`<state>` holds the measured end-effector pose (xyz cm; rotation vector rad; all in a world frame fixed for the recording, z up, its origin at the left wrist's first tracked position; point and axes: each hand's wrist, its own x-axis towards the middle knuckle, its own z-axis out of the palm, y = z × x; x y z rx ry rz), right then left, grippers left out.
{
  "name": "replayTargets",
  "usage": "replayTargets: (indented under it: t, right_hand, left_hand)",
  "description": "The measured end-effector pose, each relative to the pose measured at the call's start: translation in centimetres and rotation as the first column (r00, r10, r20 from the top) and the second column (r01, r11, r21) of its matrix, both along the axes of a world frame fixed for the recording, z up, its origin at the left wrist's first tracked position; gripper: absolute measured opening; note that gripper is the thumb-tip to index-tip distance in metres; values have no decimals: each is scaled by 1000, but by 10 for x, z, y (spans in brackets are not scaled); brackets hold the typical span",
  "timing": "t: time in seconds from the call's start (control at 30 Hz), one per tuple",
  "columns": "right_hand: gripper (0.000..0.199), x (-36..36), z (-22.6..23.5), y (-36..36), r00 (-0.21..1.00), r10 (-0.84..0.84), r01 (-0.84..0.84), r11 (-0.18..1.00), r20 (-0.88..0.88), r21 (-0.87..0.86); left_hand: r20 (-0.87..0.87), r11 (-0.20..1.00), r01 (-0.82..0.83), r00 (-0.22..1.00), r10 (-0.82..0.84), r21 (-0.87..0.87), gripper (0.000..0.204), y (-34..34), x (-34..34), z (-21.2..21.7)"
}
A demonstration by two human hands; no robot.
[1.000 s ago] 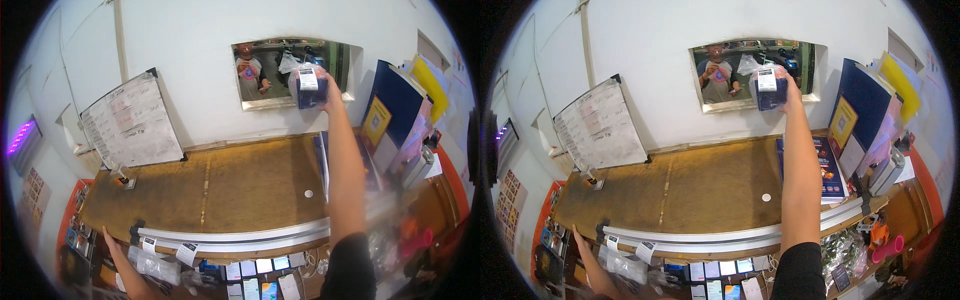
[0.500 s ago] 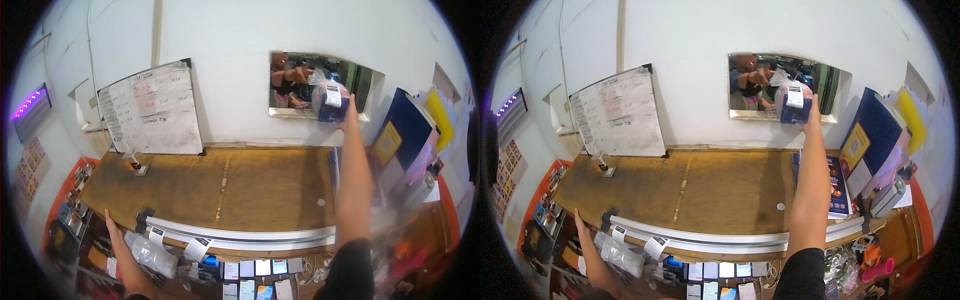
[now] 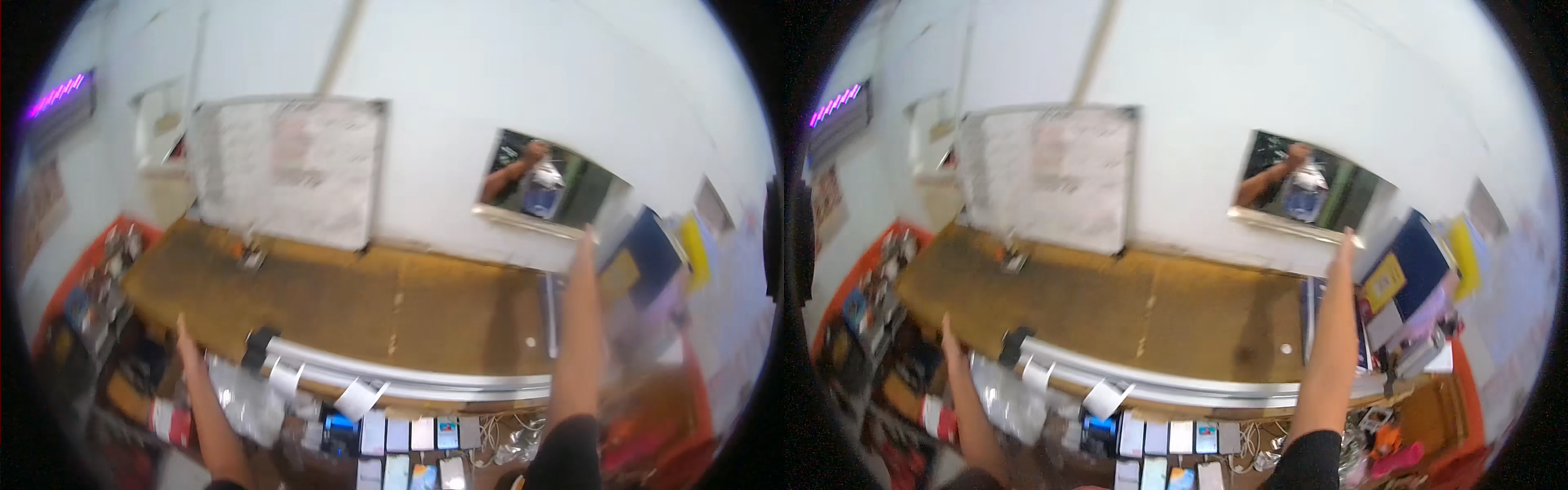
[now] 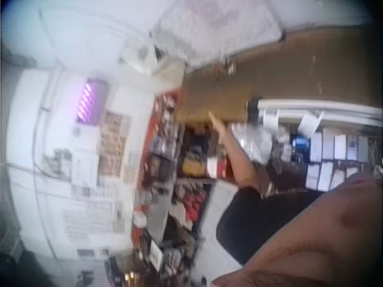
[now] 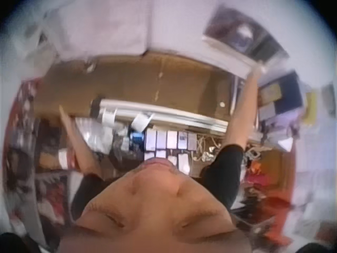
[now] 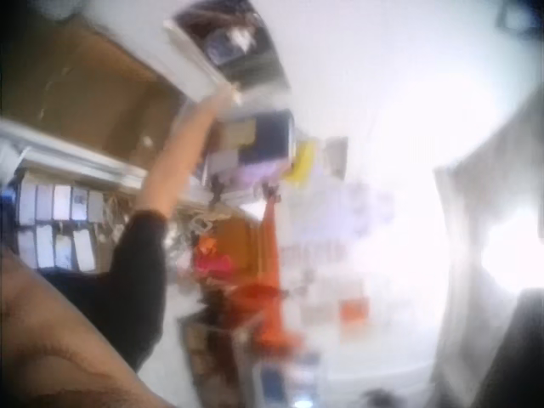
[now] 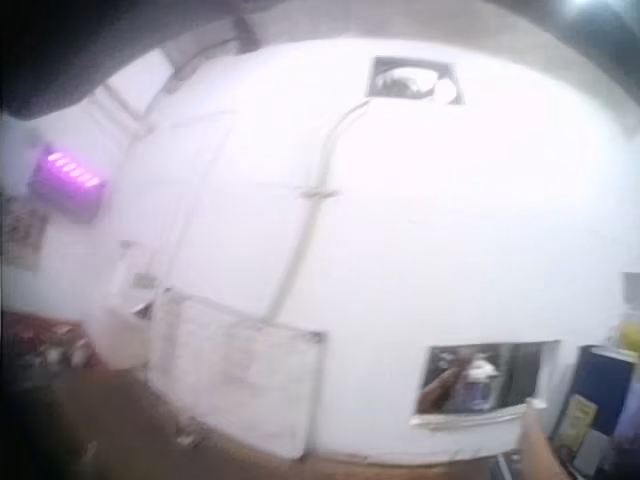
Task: The person collects order receipts, packs food boxes into a plastic bag, and hands the packaged order through the window. The person then places another food box into a plastic bag along with condiment packets and disposable gloves, and ties the bag closed.
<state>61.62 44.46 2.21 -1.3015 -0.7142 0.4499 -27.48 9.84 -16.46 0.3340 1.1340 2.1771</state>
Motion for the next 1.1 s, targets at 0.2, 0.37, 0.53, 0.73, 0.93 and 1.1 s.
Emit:
replayTargets:
  t: [0.2,0.37,0.53,0.73,0.93,1.1]
  right_hand:
    - [80,-24,15,-137,970,228,-221,971,84,-88]
    - [65,-103,17,-215,965,238,-234,971,105,-51]
    - [55,-213,-36,-394,850,432,-453,892,301,-1]
    - [36,-473,-222,-568,775,590,-611,791,-228,-29]
    - [50,-795,-370,-589,271,679,-953,92,-682,-288]
    - [72,-926,-411,-593,238,692,-916,-72,-681,-394]
  left_hand:
    - [-160,980,-140,980,117,-141,65,-2,1,14]
    - [-27,964,212,975,-219,-160,54,-53,-34,-5]
    - [-370,893,-113,927,-63,-436,32,-164,-205,-82]
    - [-204,542,174,799,-566,-822,52,-249,-320,-176]
    - [148,399,610,652,-744,-685,63,-274,-322,-216]
    - [220,260,712,506,-834,-652,63,-275,-338,-225]
